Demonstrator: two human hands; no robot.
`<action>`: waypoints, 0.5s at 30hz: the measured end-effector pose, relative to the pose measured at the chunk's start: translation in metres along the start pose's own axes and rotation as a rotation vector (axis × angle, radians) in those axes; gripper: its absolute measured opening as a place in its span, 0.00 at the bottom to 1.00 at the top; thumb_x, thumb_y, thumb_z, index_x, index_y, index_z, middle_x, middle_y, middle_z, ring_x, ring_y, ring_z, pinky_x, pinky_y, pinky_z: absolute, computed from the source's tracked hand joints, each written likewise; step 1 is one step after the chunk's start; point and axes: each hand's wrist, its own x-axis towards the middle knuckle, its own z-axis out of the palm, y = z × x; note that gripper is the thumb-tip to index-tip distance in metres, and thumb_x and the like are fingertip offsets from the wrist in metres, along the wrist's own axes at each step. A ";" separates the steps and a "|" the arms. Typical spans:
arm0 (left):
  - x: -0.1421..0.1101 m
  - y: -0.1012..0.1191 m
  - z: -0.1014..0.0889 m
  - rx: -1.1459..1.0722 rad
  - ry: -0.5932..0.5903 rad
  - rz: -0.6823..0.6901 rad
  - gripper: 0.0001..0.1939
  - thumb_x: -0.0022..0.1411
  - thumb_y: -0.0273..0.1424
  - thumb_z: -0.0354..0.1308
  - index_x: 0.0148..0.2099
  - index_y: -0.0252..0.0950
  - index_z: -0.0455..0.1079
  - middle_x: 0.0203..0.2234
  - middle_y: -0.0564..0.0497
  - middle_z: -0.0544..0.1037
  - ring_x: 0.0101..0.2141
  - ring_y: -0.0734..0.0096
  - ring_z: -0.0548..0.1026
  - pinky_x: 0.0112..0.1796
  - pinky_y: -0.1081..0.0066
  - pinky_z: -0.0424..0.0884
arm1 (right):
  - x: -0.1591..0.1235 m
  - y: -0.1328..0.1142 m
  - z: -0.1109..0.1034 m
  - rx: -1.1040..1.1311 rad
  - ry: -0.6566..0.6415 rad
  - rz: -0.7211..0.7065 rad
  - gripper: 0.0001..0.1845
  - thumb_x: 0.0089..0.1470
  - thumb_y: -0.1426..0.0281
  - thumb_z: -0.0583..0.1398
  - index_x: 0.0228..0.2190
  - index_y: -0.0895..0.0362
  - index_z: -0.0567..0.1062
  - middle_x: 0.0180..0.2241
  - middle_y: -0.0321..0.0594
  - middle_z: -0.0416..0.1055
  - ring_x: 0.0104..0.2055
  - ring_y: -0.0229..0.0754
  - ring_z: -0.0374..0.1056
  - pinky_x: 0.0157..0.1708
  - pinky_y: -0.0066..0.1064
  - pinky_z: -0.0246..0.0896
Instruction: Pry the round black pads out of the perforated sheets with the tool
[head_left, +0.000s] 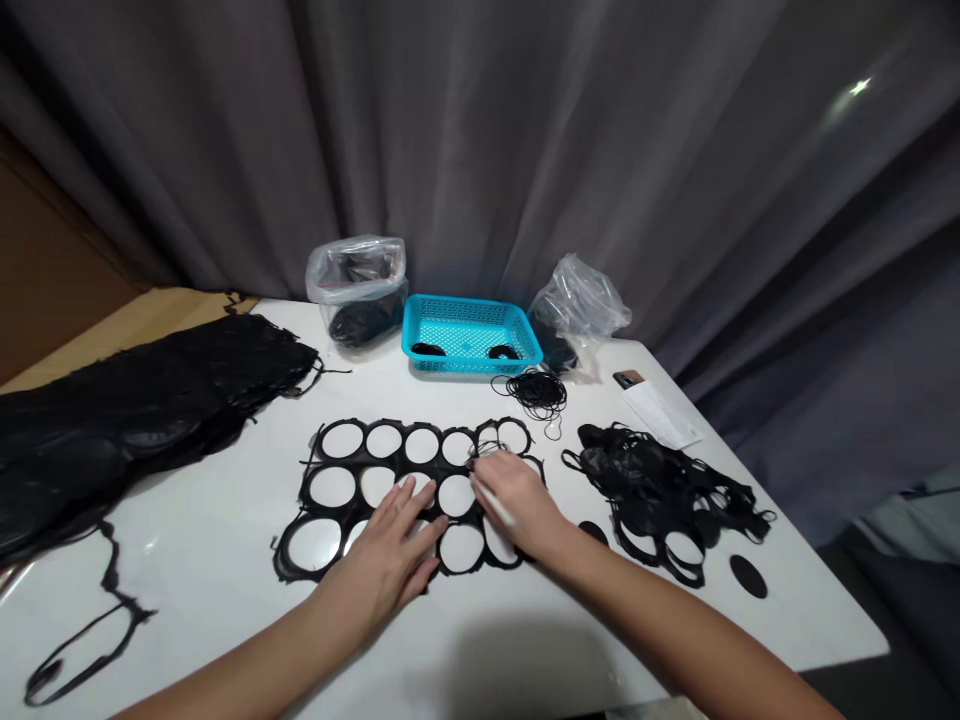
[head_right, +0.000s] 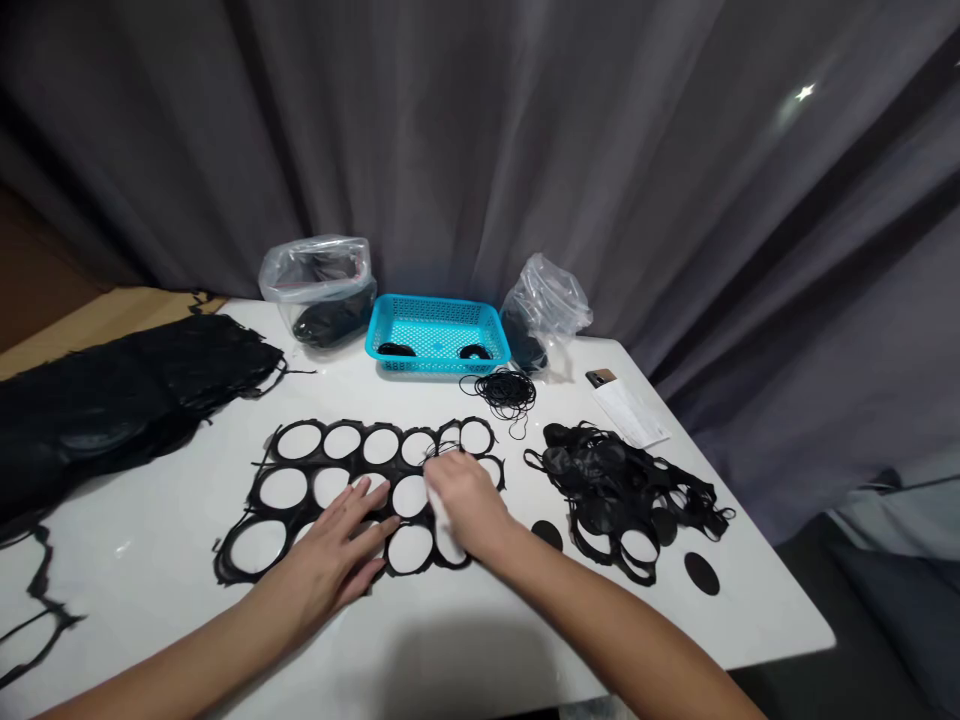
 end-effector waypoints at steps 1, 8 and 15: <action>-0.001 0.000 0.000 -0.007 -0.002 -0.004 0.20 0.65 0.26 0.57 0.59 0.38 0.69 0.63 0.38 0.64 0.63 0.41 0.62 0.57 0.45 0.67 | 0.004 0.003 -0.004 0.126 -0.004 0.099 0.07 0.62 0.74 0.57 0.30 0.56 0.69 0.32 0.41 0.74 0.34 0.44 0.66 0.35 0.33 0.59; -0.002 0.002 0.000 -0.017 -0.017 -0.027 0.23 0.65 0.24 0.57 0.61 0.38 0.67 0.57 0.40 0.68 0.64 0.43 0.59 0.60 0.44 0.63 | -0.002 -0.010 0.005 0.541 -0.104 0.292 0.09 0.57 0.74 0.60 0.25 0.55 0.68 0.31 0.33 0.73 0.35 0.38 0.67 0.36 0.28 0.58; 0.001 0.004 -0.005 -0.008 -0.027 -0.025 0.21 0.65 0.24 0.55 0.60 0.38 0.67 0.57 0.40 0.67 0.64 0.43 0.60 0.59 0.45 0.64 | -0.007 -0.015 0.012 0.507 -0.057 0.293 0.08 0.56 0.75 0.59 0.26 0.55 0.68 0.32 0.34 0.71 0.37 0.39 0.67 0.39 0.30 0.59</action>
